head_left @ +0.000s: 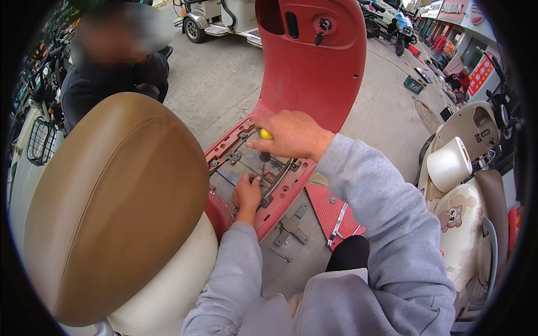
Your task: The person opens the seat compartment of a red scooter and uses a wrench and screwdriver to loosen and remove bolts securing the battery. They adjust the battery connections and re-tighten the bolts, then close the seat and walk away.
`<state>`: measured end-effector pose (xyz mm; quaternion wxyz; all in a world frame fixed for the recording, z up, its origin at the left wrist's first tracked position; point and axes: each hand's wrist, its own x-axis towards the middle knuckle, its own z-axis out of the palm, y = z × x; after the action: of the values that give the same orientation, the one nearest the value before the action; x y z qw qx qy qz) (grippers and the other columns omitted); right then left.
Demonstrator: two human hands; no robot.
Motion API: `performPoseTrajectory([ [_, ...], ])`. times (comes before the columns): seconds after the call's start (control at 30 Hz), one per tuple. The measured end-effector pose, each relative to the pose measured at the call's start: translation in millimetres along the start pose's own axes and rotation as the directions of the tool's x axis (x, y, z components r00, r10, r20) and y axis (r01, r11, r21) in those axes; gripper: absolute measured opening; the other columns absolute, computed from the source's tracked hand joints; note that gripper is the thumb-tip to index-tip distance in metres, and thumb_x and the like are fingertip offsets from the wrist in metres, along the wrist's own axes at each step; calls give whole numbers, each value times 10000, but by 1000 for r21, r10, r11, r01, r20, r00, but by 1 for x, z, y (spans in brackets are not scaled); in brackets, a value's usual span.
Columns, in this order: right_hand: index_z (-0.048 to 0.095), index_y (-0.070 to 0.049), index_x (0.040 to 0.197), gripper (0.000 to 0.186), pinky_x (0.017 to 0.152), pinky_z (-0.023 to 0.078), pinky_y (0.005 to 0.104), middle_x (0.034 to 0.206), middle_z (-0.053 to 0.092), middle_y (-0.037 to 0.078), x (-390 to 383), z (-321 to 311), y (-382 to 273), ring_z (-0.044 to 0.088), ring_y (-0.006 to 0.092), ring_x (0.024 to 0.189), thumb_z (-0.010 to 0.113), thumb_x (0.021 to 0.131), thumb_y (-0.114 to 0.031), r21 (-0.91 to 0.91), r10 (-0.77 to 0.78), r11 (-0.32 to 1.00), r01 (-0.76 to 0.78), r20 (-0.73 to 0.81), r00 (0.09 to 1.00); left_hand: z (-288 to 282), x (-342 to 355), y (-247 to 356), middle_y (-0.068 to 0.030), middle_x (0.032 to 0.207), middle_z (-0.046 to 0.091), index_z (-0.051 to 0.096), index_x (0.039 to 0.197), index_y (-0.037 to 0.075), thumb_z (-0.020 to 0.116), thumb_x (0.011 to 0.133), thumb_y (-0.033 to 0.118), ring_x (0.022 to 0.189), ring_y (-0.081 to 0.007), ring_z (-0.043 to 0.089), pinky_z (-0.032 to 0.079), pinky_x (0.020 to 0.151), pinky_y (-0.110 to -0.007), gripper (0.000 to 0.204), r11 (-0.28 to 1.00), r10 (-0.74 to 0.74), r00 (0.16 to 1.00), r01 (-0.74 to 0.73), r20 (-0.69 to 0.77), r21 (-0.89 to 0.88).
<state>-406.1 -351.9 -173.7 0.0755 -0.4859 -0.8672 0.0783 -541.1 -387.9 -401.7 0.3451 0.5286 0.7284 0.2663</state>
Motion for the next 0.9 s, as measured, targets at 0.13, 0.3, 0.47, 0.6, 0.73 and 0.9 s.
performPoseTrajectory([
  [0.13, 570, -15, 1004, 339, 735, 494, 468, 856, 648, 197, 2, -1, 2, 636, 382, 815, 648, 835, -299, 5, -106, 994, 107, -120, 987, -2, -1, 3, -51, 981, 714, 685, 1051, 186, 633, 877, 388, 948, -276, 657, 479, 798, -386, 272, 999, -49, 998, 49, -29, 14],
  [0.3, 541, 47, 1015, 374, 773, 494, 454, 930, 638, 262, 0, 1, 8, 618, 428, 897, 649, 808, -245, 201, -5, 979, 28, -114, 994, 3, 1, 1, -72, 944, 710, 685, 1019, 184, 624, 877, 334, 904, -306, 658, 487, 773, -410, 215, 997, -36, 998, 33, -42, -66],
  [0.47, 525, 42, 1013, 336, 762, 490, 447, 898, 633, 260, -5, 2, 6, 627, 419, 868, 636, 790, -184, 297, 51, 955, 2, -170, 984, 18, 13, -11, -107, 923, 706, 676, 1020, 117, 631, 874, 275, 889, -312, 658, 490, 771, -415, 219, 971, -6, 998, -7, -55, -237],
  [0.6, 529, 28, 1001, 318, 711, 492, 427, 849, 629, 247, -10, -4, 5, 624, 410, 802, 633, 779, -174, 355, 51, 934, 30, -217, 975, 28, 19, -20, -130, 911, 703, 672, 997, 76, 625, 880, 250, 872, -315, 661, 492, 764, -418, 215, 947, -6, 999, -8, -41, -321],
  [0.73, 520, -9, 964, 279, 629, 470, 377, 787, 587, 158, -11, -6, 6, 597, 275, 692, 653, 741, -110, 388, 92, 922, 13, -250, 964, 32, 22, -23, -120, 858, 697, 657, 987, 22, 631, 892, 198, 743, -228, 671, 500, 711, -343, 202, 930, -5, 998, -16, -57, -367],
  [0.9, 530, 16, 954, 293, 650, 474, 443, 789, 604, 242, -14, -8, 13, 600, 422, 740, 642, 747, -160, 321, 105, 947, -2, -305, 946, 31, 25, -23, -174, 923, 661, 661, 945, 34, 625, 873, 187, 887, -349, 627, 489, 798, -420, 172, 936, -38, 995, 4, -90, -352],
])
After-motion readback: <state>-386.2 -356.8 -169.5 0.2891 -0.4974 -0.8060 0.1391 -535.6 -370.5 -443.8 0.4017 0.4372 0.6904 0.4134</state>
